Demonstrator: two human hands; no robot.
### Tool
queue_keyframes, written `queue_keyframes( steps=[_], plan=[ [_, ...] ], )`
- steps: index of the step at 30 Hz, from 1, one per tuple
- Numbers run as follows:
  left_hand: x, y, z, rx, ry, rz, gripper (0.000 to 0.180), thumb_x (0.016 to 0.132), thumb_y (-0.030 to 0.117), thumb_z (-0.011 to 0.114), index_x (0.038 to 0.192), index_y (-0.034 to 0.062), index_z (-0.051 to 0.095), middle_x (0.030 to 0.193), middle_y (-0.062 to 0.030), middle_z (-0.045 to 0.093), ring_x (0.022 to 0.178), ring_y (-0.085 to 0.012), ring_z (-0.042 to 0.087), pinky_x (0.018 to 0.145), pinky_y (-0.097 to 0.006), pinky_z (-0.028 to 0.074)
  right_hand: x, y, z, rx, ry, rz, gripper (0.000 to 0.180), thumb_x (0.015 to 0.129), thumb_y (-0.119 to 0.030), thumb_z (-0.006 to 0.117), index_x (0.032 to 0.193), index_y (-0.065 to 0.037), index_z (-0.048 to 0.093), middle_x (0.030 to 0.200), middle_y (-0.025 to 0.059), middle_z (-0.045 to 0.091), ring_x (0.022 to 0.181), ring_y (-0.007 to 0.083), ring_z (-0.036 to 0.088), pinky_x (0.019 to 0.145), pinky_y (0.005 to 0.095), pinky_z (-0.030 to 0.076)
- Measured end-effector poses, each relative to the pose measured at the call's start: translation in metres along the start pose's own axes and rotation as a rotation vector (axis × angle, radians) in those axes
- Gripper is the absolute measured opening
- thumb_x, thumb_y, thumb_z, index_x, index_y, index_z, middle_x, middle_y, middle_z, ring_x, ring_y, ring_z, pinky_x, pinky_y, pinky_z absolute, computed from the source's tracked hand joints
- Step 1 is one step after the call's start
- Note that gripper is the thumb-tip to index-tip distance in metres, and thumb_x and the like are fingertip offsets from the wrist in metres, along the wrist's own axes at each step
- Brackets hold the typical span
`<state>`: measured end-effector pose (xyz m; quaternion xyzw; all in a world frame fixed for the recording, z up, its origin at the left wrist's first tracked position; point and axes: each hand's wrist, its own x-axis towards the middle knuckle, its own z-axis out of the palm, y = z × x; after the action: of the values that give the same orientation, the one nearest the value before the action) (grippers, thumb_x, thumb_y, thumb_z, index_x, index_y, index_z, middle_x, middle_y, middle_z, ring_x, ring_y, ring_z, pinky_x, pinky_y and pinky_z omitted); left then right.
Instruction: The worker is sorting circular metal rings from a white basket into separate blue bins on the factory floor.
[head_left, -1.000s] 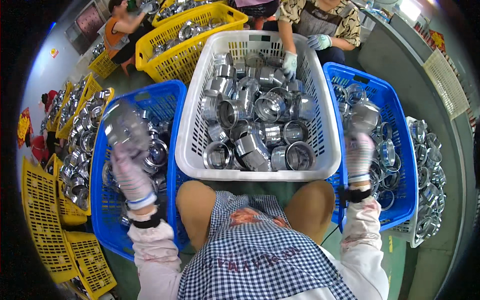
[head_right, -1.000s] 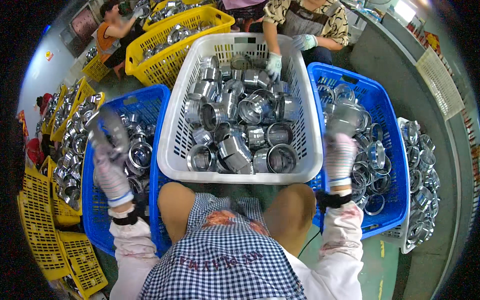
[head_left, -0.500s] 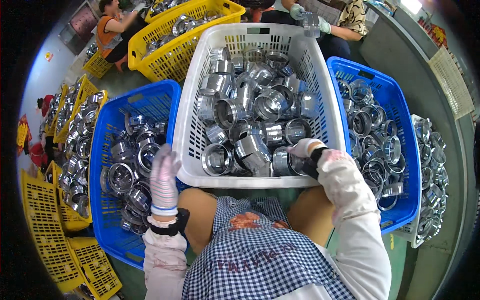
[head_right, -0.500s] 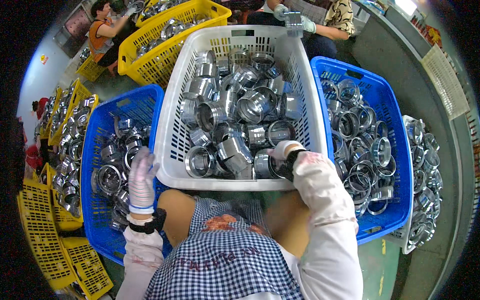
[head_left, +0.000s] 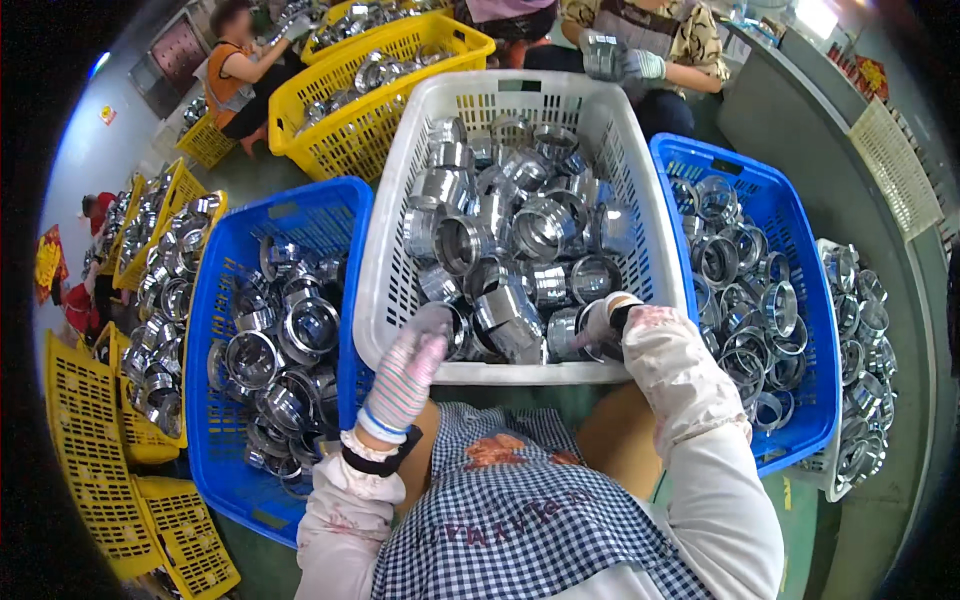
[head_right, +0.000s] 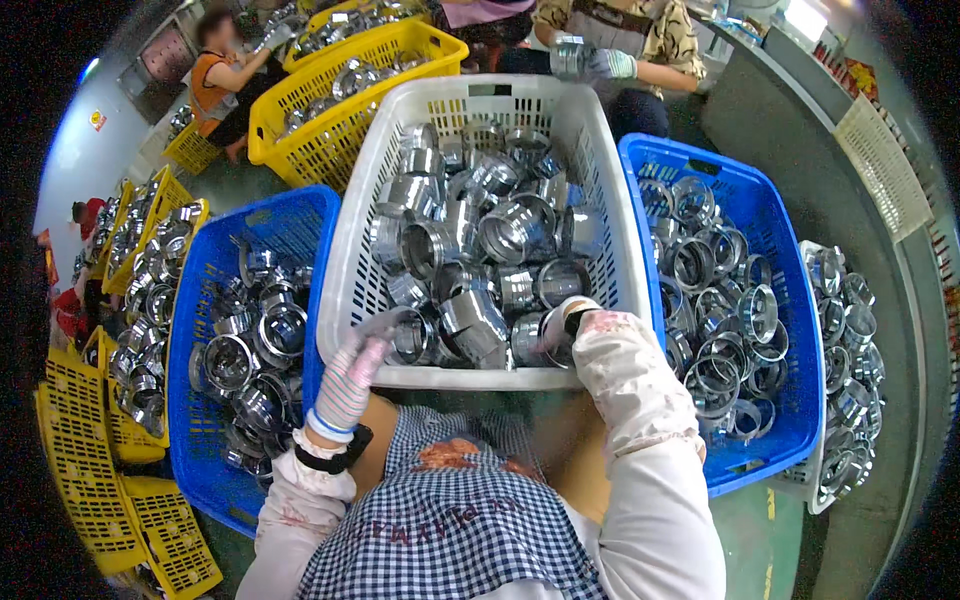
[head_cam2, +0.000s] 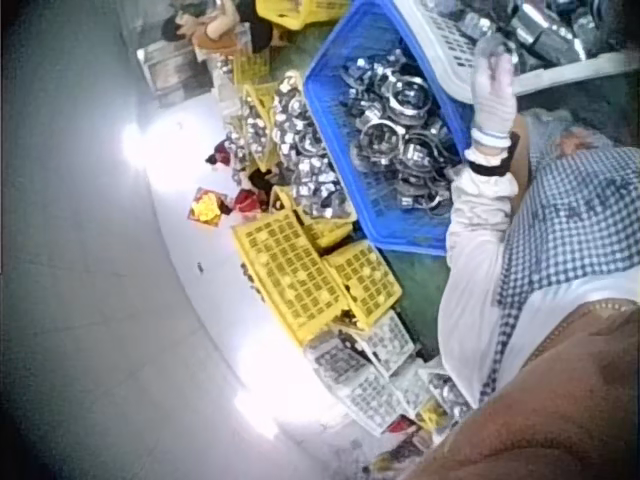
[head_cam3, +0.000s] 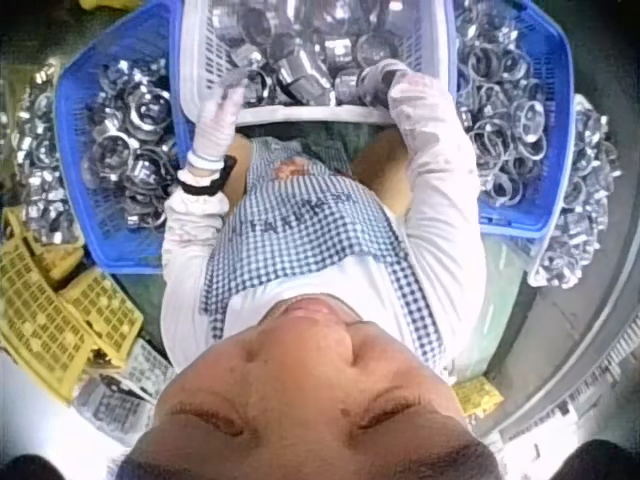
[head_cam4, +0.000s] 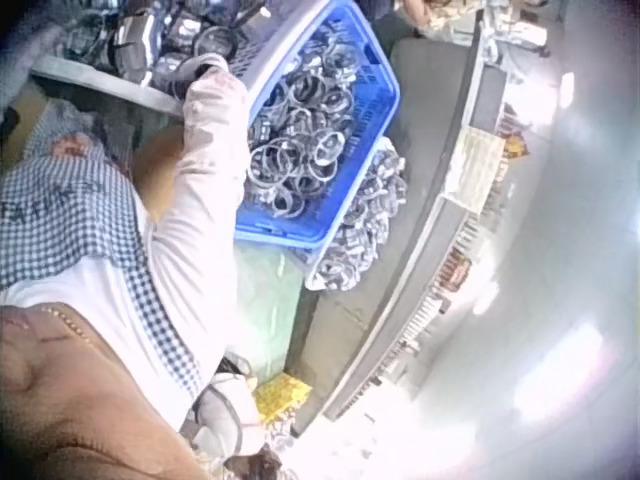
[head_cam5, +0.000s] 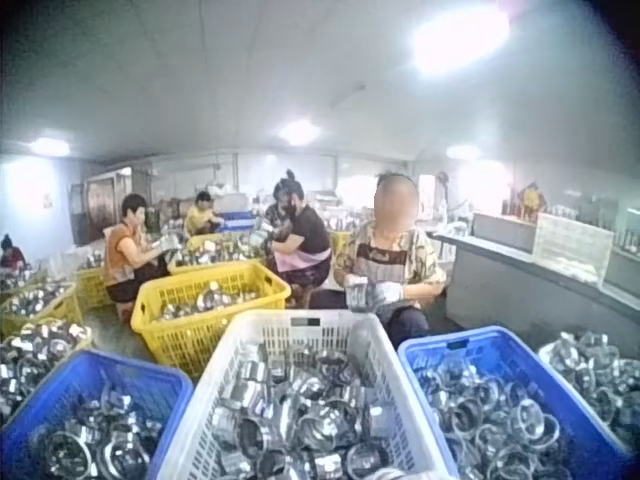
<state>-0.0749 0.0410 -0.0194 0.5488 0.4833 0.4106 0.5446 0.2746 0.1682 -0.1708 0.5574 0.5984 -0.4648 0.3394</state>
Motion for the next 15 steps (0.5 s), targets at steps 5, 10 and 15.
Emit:
queue_keyframes(
  steps=[5,10,15],
  plan=[
    [-0.018,-0.005,0.006,0.053,-0.086,0.051,0.031,0.099,0.011,0.051,0.129,0.0020,0.054,0.118,-0.0061,0.057,0.104,-0.0130,0.054,0.093,-0.028,0.045,0.057,0.015,0.017,-0.342,0.052,-0.035,0.054,0.076,-0.047,0.073,0.111,-0.005,0.072,0.116,0.0136,0.069,0.105,0.0292,0.066,0.088,0.0409,0.052],
    [-0.039,0.004,-0.019,0.170,0.046,0.035,0.040,0.100,0.023,0.053,0.129,-0.0037,0.054,0.111,-0.0116,0.065,0.102,-0.0149,0.060,0.094,-0.029,0.045,-0.020,-0.030,-0.018,-0.315,0.150,-0.016,0.039,0.079,-0.037,0.070,0.106,-0.009,0.075,0.106,0.0139,0.072,0.096,0.0318,0.069,0.085,0.0403,0.055],
    [-0.028,-0.011,-0.010,0.098,0.005,0.050,0.037,0.101,0.023,0.053,0.127,-0.0017,0.056,0.111,-0.0089,0.065,0.103,-0.0145,0.059,0.092,-0.028,0.046,0.003,0.012,-0.001,0.038,0.008,0.155,0.052,0.081,-0.050,0.076,0.116,-0.012,0.071,0.113,0.0047,0.071,0.105,0.0211,0.063,0.092,0.0394,0.049]
  ],
)
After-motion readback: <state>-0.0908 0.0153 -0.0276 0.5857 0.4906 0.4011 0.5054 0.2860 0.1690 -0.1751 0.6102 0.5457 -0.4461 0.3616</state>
